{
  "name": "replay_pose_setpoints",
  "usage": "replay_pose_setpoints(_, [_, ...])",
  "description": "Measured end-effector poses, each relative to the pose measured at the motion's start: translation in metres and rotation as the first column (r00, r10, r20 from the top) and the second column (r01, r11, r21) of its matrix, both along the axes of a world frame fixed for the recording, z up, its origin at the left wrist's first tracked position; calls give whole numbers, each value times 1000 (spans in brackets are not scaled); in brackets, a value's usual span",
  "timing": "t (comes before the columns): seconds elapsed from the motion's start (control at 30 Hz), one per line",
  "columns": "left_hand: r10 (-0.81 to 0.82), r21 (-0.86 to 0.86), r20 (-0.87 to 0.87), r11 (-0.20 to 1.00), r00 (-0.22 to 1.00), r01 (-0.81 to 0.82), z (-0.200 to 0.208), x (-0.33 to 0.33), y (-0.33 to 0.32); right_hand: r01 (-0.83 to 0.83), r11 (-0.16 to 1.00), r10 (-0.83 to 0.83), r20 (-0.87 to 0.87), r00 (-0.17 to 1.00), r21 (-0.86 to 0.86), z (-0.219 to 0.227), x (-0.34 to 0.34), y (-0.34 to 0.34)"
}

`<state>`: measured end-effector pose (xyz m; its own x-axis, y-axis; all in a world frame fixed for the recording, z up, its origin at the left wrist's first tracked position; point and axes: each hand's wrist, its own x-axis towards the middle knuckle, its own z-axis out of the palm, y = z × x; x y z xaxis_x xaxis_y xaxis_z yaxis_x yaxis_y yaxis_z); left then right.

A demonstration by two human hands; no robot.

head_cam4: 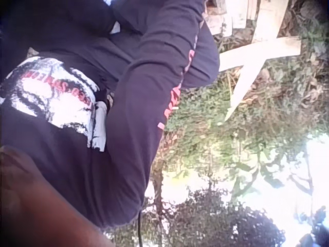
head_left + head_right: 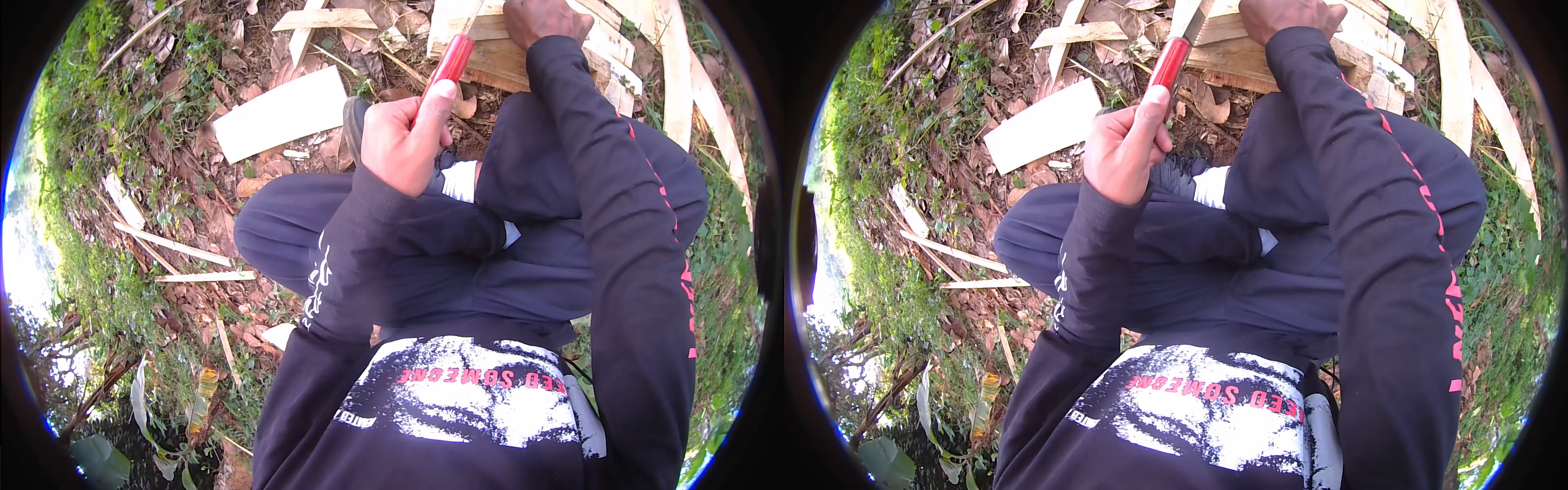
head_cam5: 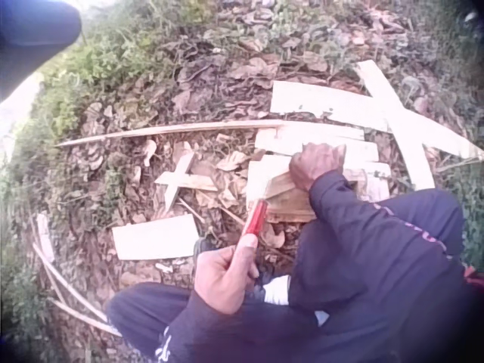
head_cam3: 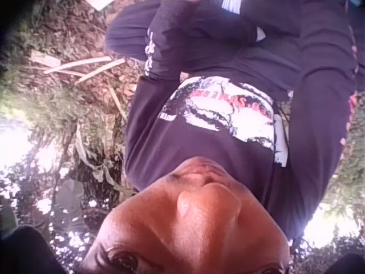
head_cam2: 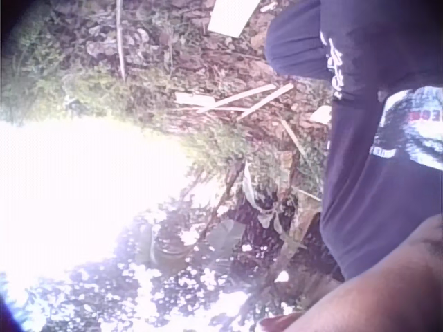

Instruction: The person sits on the ground and uses a red hand saw to cut a piece of light-colored wood. They hold the wood steady with one hand and saw with the other, producing sawdust and cut pieces.

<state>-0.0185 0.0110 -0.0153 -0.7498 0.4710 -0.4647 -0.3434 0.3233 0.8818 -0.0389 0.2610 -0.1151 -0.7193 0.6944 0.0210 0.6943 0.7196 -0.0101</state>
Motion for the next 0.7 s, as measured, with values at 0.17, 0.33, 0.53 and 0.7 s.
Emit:
replay_pose_setpoints(0.17, [26, -118, 92, 993, 995, -15, 26, 37, -51, 72, 987, -66, 46, 997, -141, 14, -4, 2])
replay_pose_setpoints(0.33, [-5, -23, 28, 1000, 1000, 6, 14, 3, 8, -137, 989, 142, 92, 986, -59, -7, 3, 6])
replay_pose_setpoints(0.53, [124, -99, 167, 989, 978, -109, 34, 45, -53, 66, 991, -58, 71, 996, -116, 23, -7, 0])
replay_pose_setpoints(0.7, [9, -81, 44, 997, 999, -6, 22, 15, -29, 86, 990, -86, 6, 996, -110, 28, -9, 0])
